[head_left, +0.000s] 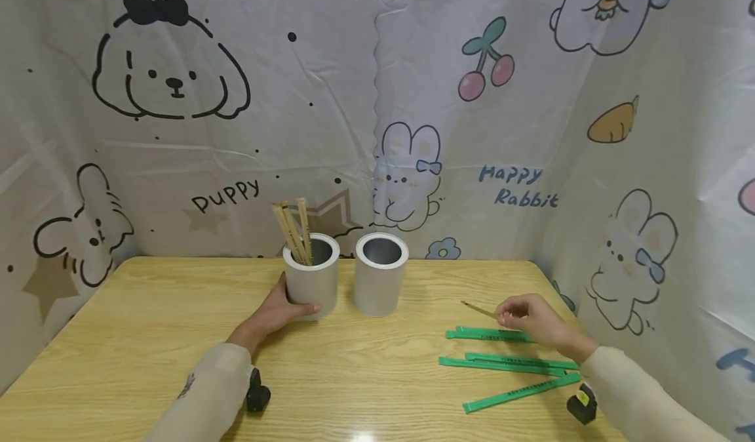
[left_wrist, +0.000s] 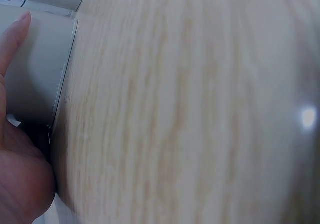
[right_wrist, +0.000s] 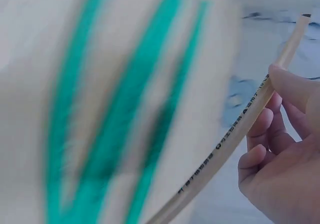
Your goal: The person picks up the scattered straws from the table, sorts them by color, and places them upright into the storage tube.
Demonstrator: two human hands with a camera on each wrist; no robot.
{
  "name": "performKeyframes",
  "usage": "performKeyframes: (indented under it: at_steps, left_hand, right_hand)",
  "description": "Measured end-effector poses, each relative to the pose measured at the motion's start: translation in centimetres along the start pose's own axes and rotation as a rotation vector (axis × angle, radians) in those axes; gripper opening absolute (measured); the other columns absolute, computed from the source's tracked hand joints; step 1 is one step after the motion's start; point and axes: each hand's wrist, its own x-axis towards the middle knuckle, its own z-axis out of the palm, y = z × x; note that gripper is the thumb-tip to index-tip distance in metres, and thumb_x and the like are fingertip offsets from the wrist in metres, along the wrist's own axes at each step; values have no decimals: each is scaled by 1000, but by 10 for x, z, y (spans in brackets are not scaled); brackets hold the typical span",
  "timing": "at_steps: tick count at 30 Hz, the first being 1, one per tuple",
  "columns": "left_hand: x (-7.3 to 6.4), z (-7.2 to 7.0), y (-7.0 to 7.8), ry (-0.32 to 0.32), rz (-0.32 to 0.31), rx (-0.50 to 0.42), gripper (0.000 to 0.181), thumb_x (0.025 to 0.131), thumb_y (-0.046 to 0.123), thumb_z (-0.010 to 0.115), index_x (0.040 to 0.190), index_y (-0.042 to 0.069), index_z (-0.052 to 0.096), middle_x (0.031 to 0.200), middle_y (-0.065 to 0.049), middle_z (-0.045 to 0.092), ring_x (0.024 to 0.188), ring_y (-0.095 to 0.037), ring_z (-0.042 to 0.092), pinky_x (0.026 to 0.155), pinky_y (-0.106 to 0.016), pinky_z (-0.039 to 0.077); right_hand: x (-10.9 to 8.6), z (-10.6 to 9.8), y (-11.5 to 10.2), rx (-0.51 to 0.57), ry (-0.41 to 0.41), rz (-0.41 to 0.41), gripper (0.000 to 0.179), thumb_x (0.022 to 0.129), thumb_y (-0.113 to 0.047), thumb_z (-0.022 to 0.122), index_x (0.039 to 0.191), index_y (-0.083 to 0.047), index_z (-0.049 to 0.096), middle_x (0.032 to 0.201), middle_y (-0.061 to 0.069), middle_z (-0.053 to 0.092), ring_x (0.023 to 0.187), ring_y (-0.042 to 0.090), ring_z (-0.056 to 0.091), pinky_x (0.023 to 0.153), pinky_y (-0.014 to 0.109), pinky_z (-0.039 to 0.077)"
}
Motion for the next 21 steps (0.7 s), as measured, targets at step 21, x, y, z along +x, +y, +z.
performKeyframes:
  at_steps: [21]
  left_hand:
    - [-2,-2,-1,-10,38,-40,111,83,19,84,161,5,6,161,-23,27,149,-42,31,123,-59,25]
  right_hand:
    - [112,32,-195,883,108,-176,37,102,-1,53,88,-30,71,86,-15,67,81,3,55,75,18,45]
